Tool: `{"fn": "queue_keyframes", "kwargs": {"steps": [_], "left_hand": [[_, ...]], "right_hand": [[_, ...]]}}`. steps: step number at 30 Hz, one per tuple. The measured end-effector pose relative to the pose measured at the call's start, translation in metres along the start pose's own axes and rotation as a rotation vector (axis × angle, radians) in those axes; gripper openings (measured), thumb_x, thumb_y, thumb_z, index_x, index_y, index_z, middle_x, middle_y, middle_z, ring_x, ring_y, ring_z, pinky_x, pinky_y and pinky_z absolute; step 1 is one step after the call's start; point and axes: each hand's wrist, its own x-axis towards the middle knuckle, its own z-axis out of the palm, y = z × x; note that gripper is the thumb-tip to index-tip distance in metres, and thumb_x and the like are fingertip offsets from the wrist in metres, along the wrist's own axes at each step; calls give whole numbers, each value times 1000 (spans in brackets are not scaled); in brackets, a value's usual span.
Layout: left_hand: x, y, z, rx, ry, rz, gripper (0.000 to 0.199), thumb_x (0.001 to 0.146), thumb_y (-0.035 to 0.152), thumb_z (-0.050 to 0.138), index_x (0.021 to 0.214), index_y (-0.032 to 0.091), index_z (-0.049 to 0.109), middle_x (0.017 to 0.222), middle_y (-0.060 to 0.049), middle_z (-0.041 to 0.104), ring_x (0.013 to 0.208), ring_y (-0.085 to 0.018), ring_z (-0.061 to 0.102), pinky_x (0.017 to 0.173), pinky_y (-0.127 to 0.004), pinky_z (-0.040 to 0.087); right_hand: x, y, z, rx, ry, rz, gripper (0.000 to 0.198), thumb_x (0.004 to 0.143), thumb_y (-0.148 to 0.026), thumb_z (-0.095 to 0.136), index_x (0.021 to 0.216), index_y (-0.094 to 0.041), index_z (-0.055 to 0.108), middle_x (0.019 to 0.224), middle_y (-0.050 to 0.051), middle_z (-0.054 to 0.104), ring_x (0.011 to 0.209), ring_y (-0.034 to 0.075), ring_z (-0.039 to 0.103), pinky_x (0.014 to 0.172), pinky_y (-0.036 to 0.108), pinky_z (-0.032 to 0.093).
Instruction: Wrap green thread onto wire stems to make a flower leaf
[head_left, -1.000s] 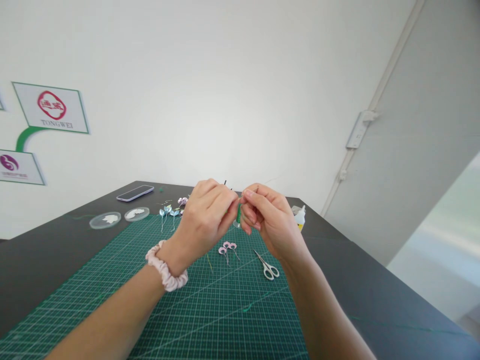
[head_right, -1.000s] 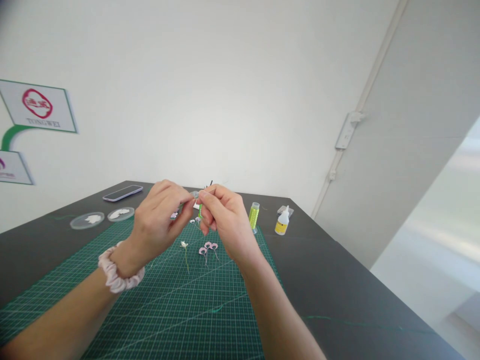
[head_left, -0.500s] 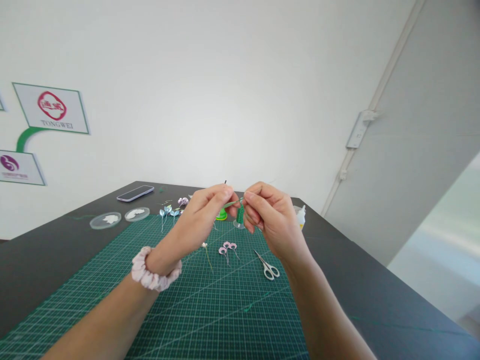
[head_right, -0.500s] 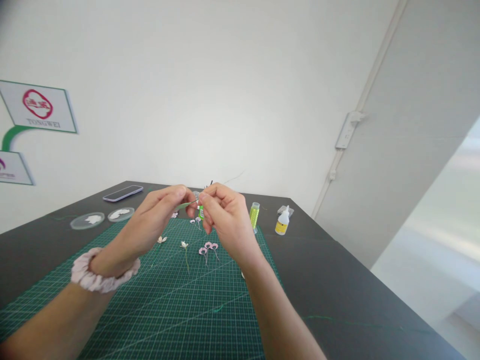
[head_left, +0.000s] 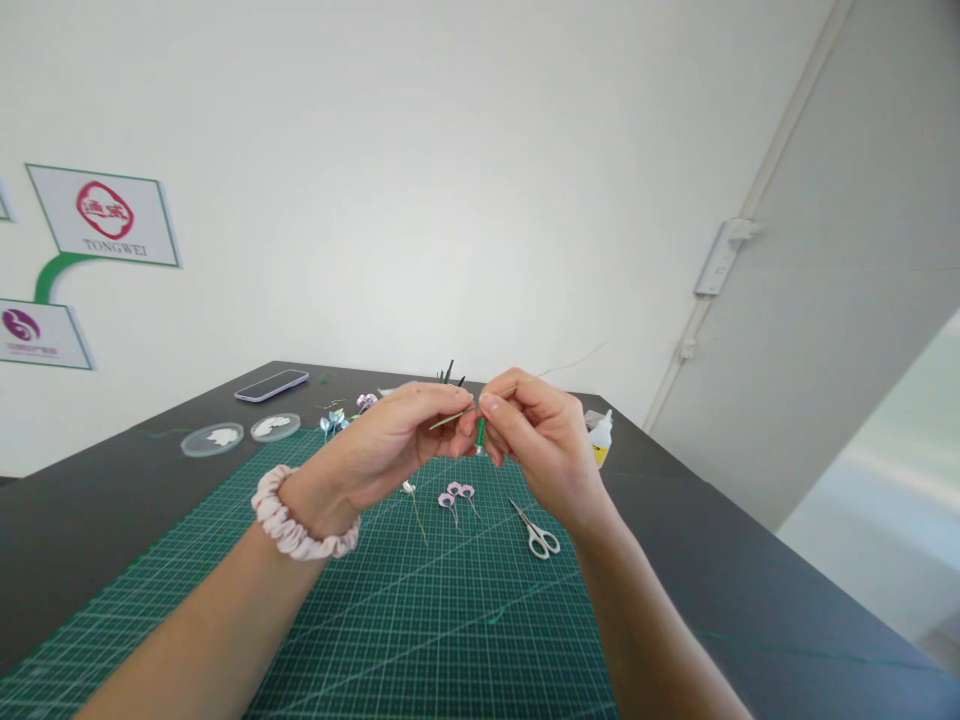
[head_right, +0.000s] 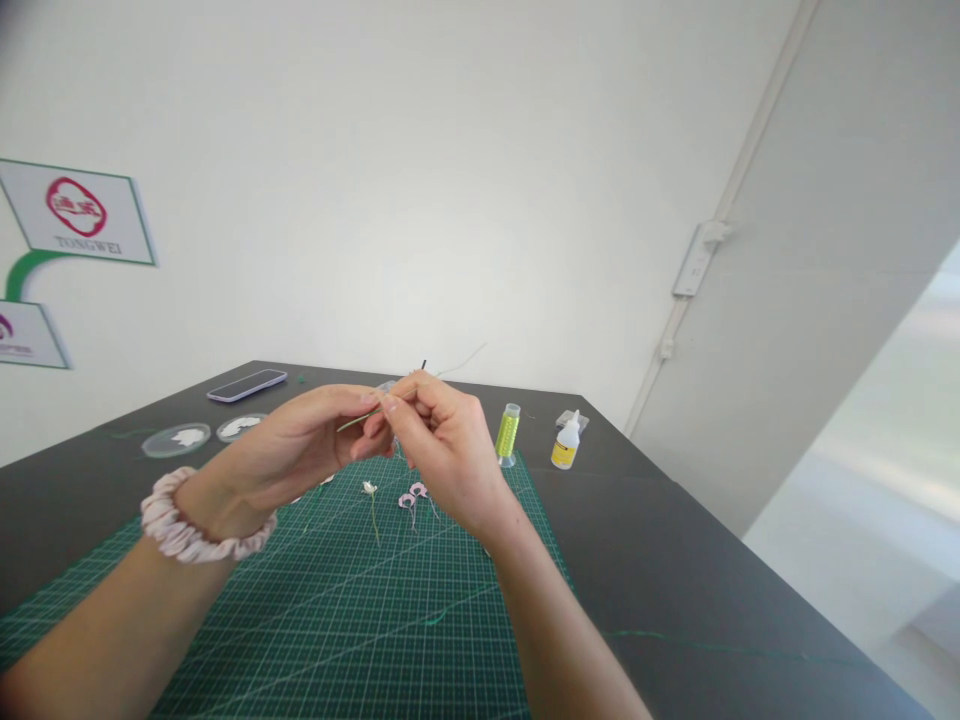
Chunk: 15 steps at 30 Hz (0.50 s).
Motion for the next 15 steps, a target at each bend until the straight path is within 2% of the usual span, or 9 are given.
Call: {"fn": "queue_keyframes", "kwargs": {"steps": [4, 11, 15], "left_hand": [[0, -1, -1, -21, 6, 11, 34, 88, 29, 52, 55, 20, 56, 56, 0, 48, 60, -14, 50, 66, -30, 48], [0, 1, 4, -55, 38, 47, 31, 87, 26, 53, 58, 17, 53, 60, 0, 53, 67, -14, 59, 72, -29, 48], [-1, 2, 6, 65, 114, 103, 28, 88, 27, 52, 61, 18, 51, 61, 1, 52, 66, -13, 57, 70, -29, 46]], "right_hand": [[1, 0, 1, 20, 11, 15, 24, 87, -16, 55, 64, -20, 57, 54, -6, 48, 43, 6, 45, 41, 22, 36], [3, 6, -1, 185, 0, 89, 18, 87, -21, 54, 69, -19, 57, 46, -9, 43, 40, 7, 42, 42, 23, 36], [3, 9, -3, 285, -10, 173, 11, 77, -12, 50, 75, -19, 58, 46, -9, 44, 40, 7, 41, 44, 23, 38]]}}
